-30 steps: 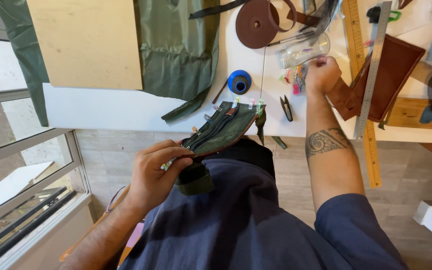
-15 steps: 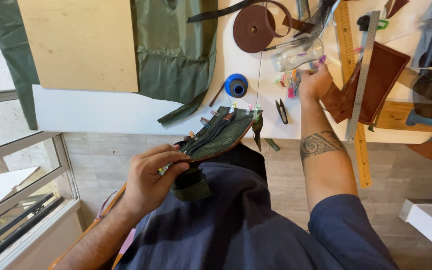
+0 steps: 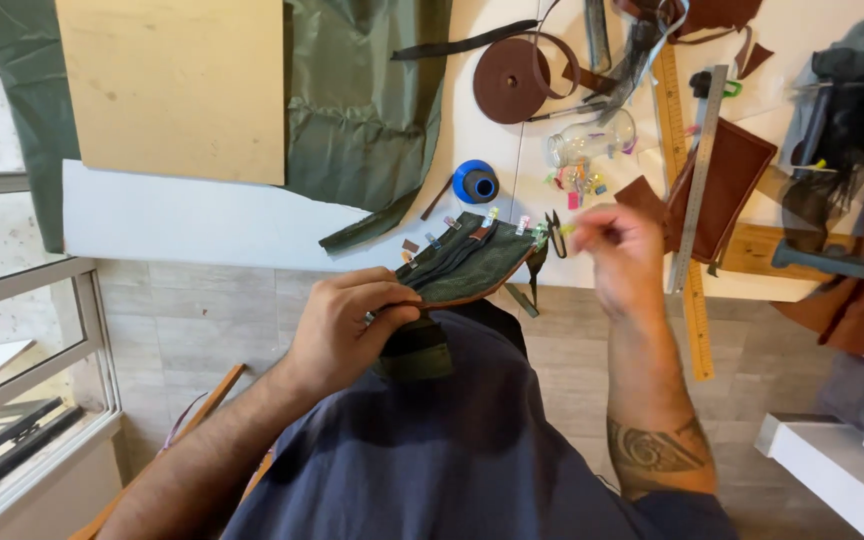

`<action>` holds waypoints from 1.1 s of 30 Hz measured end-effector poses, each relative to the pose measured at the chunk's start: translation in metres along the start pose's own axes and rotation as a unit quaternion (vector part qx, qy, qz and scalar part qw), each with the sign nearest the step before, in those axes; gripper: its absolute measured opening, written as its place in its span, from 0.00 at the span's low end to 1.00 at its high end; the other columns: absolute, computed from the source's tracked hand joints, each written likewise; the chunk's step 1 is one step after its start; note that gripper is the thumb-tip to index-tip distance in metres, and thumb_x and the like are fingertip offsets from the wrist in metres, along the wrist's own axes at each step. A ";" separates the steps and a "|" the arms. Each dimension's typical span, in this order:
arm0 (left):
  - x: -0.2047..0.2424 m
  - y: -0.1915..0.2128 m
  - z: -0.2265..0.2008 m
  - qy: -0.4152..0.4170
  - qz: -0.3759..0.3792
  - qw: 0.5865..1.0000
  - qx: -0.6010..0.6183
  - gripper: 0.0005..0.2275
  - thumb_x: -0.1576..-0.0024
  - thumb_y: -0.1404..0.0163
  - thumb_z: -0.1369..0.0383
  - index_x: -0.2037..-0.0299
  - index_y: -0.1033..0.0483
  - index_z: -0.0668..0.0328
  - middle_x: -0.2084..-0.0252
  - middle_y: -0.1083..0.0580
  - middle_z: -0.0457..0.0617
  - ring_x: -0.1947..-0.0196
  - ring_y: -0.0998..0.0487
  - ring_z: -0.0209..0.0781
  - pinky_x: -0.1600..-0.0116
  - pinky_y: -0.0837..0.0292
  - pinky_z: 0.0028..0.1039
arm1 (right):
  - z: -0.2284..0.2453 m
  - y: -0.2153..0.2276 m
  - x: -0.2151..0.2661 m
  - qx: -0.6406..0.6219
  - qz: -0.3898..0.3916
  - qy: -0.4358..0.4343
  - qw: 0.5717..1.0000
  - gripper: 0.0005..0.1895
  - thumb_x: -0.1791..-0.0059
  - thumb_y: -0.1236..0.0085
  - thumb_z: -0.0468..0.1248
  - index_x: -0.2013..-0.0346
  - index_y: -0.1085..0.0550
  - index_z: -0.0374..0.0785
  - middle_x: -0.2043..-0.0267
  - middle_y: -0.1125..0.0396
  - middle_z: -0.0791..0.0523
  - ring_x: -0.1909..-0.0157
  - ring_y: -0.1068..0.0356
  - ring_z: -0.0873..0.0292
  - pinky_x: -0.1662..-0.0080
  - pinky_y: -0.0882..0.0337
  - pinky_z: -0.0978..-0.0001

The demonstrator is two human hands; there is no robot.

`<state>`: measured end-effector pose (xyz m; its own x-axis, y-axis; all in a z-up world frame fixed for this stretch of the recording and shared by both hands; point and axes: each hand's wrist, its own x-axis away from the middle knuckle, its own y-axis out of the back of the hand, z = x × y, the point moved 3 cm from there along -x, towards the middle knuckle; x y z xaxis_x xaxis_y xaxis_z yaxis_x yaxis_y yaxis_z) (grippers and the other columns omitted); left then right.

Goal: Assembling a leather bag by aligning internal components and securing them with clips

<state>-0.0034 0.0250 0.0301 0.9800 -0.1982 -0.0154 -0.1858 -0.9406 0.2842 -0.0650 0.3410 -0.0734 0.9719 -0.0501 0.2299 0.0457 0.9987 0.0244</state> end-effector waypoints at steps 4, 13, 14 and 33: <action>-0.002 -0.004 0.000 -0.019 0.027 0.999 -0.006 0.04 0.42 0.42 0.72 0.66 0.18 0.64 0.72 0.23 0.54 0.71 0.19 0.59 0.60 0.21 0.42 | 0.075 -0.064 0.020 0.006 0.245 0.045 0.968 0.08 0.61 0.28 0.25 0.73 0.21 0.32 0.79 0.30 0.53 0.75 0.34 0.62 0.68 0.31 0.71; -0.002 -0.013 -0.004 -0.076 0.052 0.995 -0.040 0.04 0.41 0.44 0.72 0.67 0.19 0.64 0.72 0.23 0.53 0.73 0.19 0.57 0.67 0.22 0.37 | 0.107 -0.112 0.020 0.146 0.421 0.026 0.895 0.09 0.57 0.26 0.37 0.78 0.20 0.39 0.83 0.35 0.59 0.77 0.37 0.62 0.68 0.34 0.70; -0.001 -0.014 -0.002 -0.078 0.053 0.995 -0.040 0.05 0.41 0.45 0.71 0.67 0.19 0.63 0.72 0.24 0.52 0.72 0.19 0.56 0.67 0.22 0.37 | 0.108 -0.112 0.020 0.159 0.424 0.025 0.891 0.09 0.57 0.27 0.38 0.78 0.20 0.40 0.83 0.35 0.58 0.77 0.37 0.61 0.68 0.34 0.70; -0.011 -0.014 0.007 -0.047 0.063 0.997 0.021 0.05 0.44 0.40 0.71 0.63 0.17 0.66 0.71 0.21 0.56 0.69 0.17 0.60 0.57 0.20 0.41 | 0.109 -0.116 0.028 0.170 0.430 0.105 0.881 0.11 0.52 0.32 0.41 0.64 0.22 0.37 0.63 0.26 0.52 0.59 0.26 0.49 0.50 0.27 0.56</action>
<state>-0.0119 0.0386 0.0195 0.9382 -0.3386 -0.0721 -0.3117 -0.9169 0.2494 -0.0687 0.2223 0.0365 0.6365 0.7615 0.1222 -0.7648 0.6027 0.2274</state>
